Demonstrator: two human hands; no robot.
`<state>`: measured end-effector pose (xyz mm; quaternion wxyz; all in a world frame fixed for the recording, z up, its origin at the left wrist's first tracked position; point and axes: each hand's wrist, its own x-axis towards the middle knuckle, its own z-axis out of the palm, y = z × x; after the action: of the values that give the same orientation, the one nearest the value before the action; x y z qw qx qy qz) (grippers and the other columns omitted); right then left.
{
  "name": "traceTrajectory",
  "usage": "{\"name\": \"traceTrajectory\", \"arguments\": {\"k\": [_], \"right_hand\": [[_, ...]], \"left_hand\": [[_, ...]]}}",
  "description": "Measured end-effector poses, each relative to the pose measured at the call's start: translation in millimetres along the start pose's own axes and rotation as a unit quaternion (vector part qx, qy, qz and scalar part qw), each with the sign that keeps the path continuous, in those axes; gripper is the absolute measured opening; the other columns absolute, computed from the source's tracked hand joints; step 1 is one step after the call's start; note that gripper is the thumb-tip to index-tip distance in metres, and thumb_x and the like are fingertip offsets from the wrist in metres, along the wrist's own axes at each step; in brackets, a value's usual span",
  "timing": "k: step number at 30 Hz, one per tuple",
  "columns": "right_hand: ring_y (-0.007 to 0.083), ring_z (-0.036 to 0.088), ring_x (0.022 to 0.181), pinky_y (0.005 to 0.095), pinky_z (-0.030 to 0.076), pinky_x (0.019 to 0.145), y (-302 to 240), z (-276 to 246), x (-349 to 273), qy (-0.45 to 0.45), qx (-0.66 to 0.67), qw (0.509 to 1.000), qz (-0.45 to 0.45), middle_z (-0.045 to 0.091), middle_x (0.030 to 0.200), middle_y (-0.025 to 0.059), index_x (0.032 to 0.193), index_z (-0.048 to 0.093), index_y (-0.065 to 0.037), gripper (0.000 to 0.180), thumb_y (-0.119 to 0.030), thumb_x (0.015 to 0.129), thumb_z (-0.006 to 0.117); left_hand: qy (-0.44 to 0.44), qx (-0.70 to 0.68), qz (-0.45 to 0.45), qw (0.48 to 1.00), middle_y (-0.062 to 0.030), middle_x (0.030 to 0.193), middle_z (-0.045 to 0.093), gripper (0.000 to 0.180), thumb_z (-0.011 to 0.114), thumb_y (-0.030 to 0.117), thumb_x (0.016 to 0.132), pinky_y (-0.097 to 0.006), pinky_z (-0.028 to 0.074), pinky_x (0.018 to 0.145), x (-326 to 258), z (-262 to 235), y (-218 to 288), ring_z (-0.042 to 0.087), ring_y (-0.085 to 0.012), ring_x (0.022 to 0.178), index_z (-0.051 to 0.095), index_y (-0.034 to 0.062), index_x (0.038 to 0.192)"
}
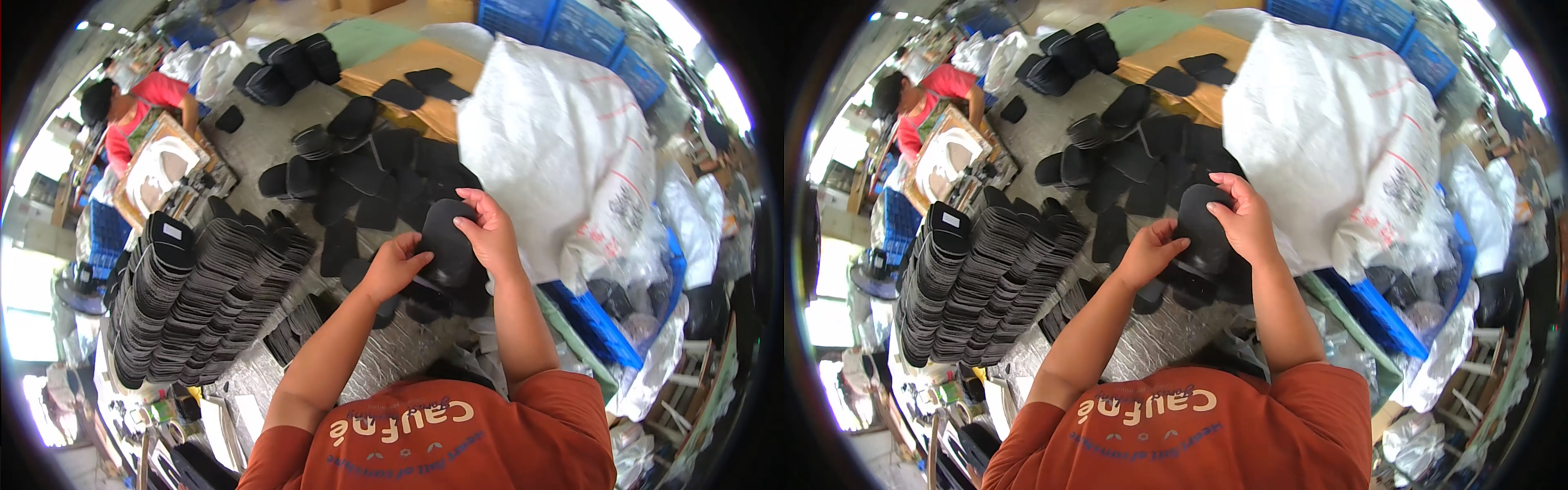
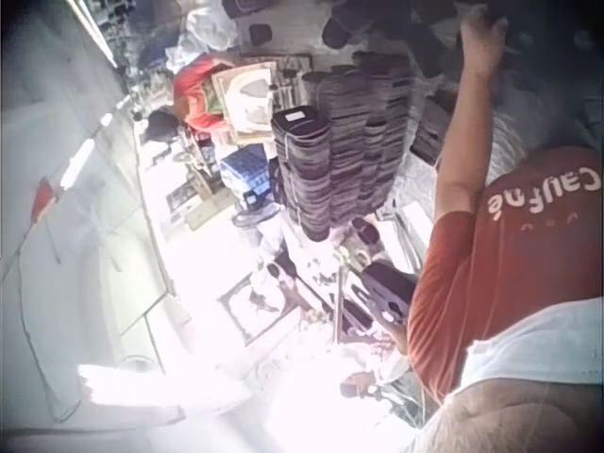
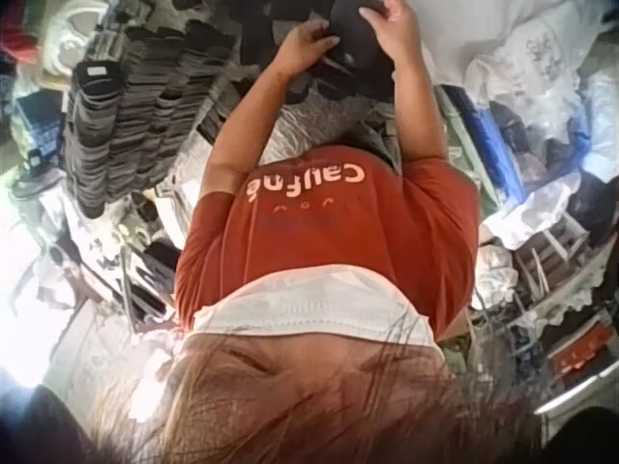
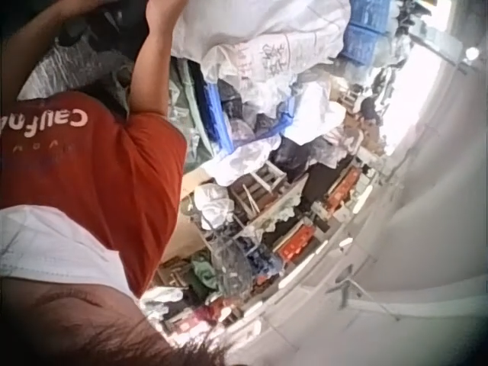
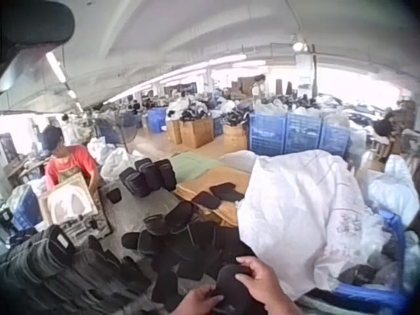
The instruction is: Bundling shoe upper components with rubber bands on a factory workbench.
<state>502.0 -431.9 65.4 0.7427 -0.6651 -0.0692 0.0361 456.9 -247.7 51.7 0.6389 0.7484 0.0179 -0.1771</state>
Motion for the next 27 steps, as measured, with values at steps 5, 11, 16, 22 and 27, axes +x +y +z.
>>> {"name": "traceTrajectory", "arguments": {"k": [5,11,16,22,27], "right_hand": [[0.0367,0.048,0.115,0.0431,0.035,0.100,-47.1,-10.4,-96.3,0.273,-0.474,0.772,-0.323,0.050,0.124,0.0214,0.131,0.039,0.004,0.059,-0.003,0.078,0.063],[0.0359,0.049,0.116,0.0481,0.038,0.096,45.9,-107.8,-225.5,-0.072,-0.611,0.652,0.443,0.049,0.129,0.0220,0.127,0.049,-0.002,0.052,-0.018,0.078,0.058],[0.0374,0.034,0.131,0.0494,0.036,0.098,34.2,-103.1,-306.6,0.309,-0.675,0.648,0.174,0.042,0.134,0.0255,0.129,0.044,0.002,0.056,-0.019,0.079,0.057],[0.0377,0.056,0.106,0.0455,0.044,0.091,105.1,-107.8,-323.5,0.108,-0.530,0.762,0.357,0.058,0.113,0.0260,0.129,0.044,0.002,0.055,-0.006,0.075,0.049],[0.0339,0.047,0.117,0.0454,0.038,0.095,40.3,-54.5,-328.0,0.161,-0.643,0.748,-0.023,0.043,0.133,0.0230,0.124,0.049,-0.004,0.055,-0.002,0.070,0.057]], "left_hand": [[-0.046,-0.126,0.060,0.989,0.0024,0.078,0.059,0.007,0.056,0.005,0.089,-0.019,0.040,0.055,-8.1,60.4,-27.0,0.051,-0.0031,0.068,0.057,0.0011,0.094],[-0.152,-0.218,-0.096,0.959,-0.0061,0.094,0.063,0.016,0.046,0.001,0.092,-0.028,0.052,0.068,-32.2,114.8,-30.6,0.062,-0.0143,0.082,0.057,-0.0007,0.103],[-0.183,-0.022,-0.073,0.980,-0.0068,0.084,0.062,0.019,0.049,0.002,0.086,-0.029,0.046,0.058,-45.2,153.5,-77.8,0.056,-0.0119,0.068,0.059,-0.0038,0.102],[-0.257,-0.034,-0.013,0.966,-0.0070,0.083,0.062,0.019,0.048,0.001,0.085,-0.030,0.048,0.061,-79.0,180.2,-88.0,0.059,-0.0143,0.073,0.061,-0.0036,0.097],[-0.249,-0.037,-0.178,0.951,-0.0088,0.091,0.062,0.029,0.044,0.001,0.081,-0.032,0.056,0.060,-102.2,148.7,-83.8,0.063,-0.0198,0.080,0.059,-0.0037,0.105]]}}
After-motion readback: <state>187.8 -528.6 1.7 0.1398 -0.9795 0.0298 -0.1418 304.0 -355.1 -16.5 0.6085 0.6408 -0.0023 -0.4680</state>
